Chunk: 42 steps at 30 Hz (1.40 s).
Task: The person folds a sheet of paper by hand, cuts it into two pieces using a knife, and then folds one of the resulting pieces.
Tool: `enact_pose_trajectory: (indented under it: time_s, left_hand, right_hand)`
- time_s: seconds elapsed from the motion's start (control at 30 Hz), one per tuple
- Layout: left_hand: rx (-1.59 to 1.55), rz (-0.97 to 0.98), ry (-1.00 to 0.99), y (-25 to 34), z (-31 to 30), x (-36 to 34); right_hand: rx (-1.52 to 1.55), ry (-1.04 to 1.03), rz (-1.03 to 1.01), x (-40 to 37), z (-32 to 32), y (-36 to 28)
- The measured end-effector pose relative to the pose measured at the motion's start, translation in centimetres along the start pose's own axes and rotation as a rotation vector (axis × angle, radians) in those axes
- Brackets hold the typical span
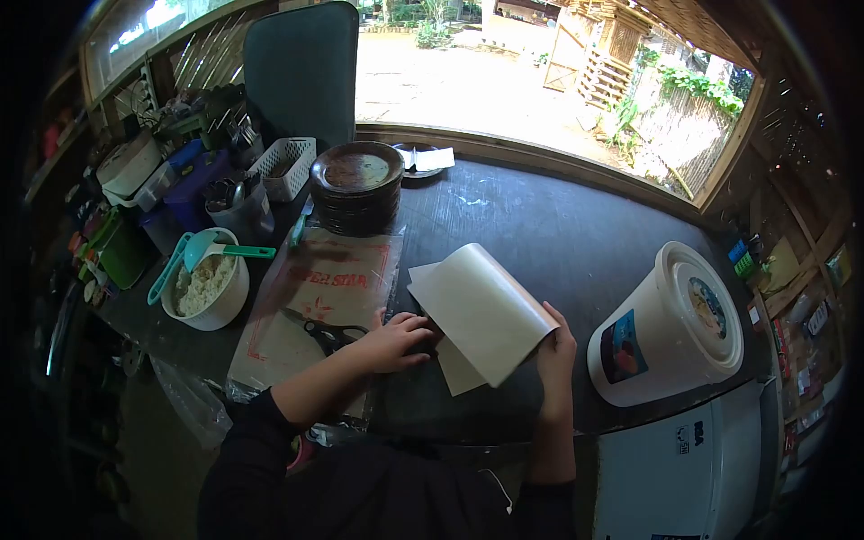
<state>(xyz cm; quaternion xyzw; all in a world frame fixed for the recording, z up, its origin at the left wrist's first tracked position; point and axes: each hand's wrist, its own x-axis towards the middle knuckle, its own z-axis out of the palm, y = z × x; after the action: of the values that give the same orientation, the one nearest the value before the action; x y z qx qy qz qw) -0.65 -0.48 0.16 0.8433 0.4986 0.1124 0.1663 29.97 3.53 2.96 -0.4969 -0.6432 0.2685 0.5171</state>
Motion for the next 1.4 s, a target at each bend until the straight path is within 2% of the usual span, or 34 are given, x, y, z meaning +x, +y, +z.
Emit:
enact_pose_trajectory:
  time_s: [0.03, 0.07, 0.13, 0.17, 0.23, 0.4, 0.5, 0.57, 0.83, 0.9, 1.03, 1.13, 1.23, 1.3, 1.4]
  left_hand:
    - [0.008, -0.009, -0.006, -0.1, -0.2, 0.1]
    - [0.017, -0.019, -0.012, -0.2, -0.3, 0.1]
    - [0.017, -0.035, -0.006, -0.5, -0.5, 0.3]
    - [0.014, -0.044, 0.000, -0.5, -0.4, 0.3]
    - [0.014, -0.052, 0.016, -0.5, -0.3, 0.2]
    - [-0.038, -0.062, 0.057, -1.1, 0.2, 0.7]
    - [-0.165, -0.130, 0.112, -1.5, -0.5, 0.9]
    - [-0.319, -0.264, 0.124, -1.2, -1.4, 0.9]
    - [0.008, -0.138, 0.227, 0.0, -0.6, 0.4]
    - [-0.025, -0.127, 0.101, 0.3, -0.4, 0.6]
    - [0.065, -0.123, 0.092, 0.3, 0.4, 0.7]
    - [0.070, -0.180, 0.145, -0.1, 1.2, 0.8]
    - [0.021, -0.159, 0.155, -0.3, 1.5, 0.9]
    - [0.053, -0.124, 0.149, -0.5, 1.5, 0.9]
    - [0.058, -0.093, 0.130, -0.5, 0.9, 0.6]
  right_hand:
    - [-0.156, -0.011, -0.055, -0.1, 0.1, -0.7]
    - [-0.153, -0.015, -0.058, -0.3, 0.1, -0.8]
    - [-0.357, -0.172, -0.336, -1.5, -0.1, -0.6]
    - [-0.353, -0.177, -0.338, -2.1, -0.1, -0.6]
    - [-0.277, -0.235, -0.215, -3.7, -0.3, -0.4]
    - [-0.179, -0.247, -0.123, -7.7, -0.5, -1.7]
    - [-0.105, -0.248, -0.025, -9.5, -0.9, -2.2]
    - [-0.143, -0.280, -0.006, -10.0, -1.3, -3.6]
    - [-0.282, -0.368, -0.012, -8.6, -2.1, -2.5]
    - [-0.164, -0.288, 0.167, -7.4, -1.4, -2.2]
    - [-0.107, -0.308, 0.146, -6.3, -1.0, 0.4]
    - [0.051, -0.326, 0.244, -6.8, -0.9, 0.5]
    - [-0.026, -0.315, 0.237, -7.1, -0.6, -0.2]
    - [-0.331, -0.359, 0.086, -7.0, -0.3, -1.9]
    - [-0.383, -0.298, 0.132, -7.8, 1.2, -2.6]
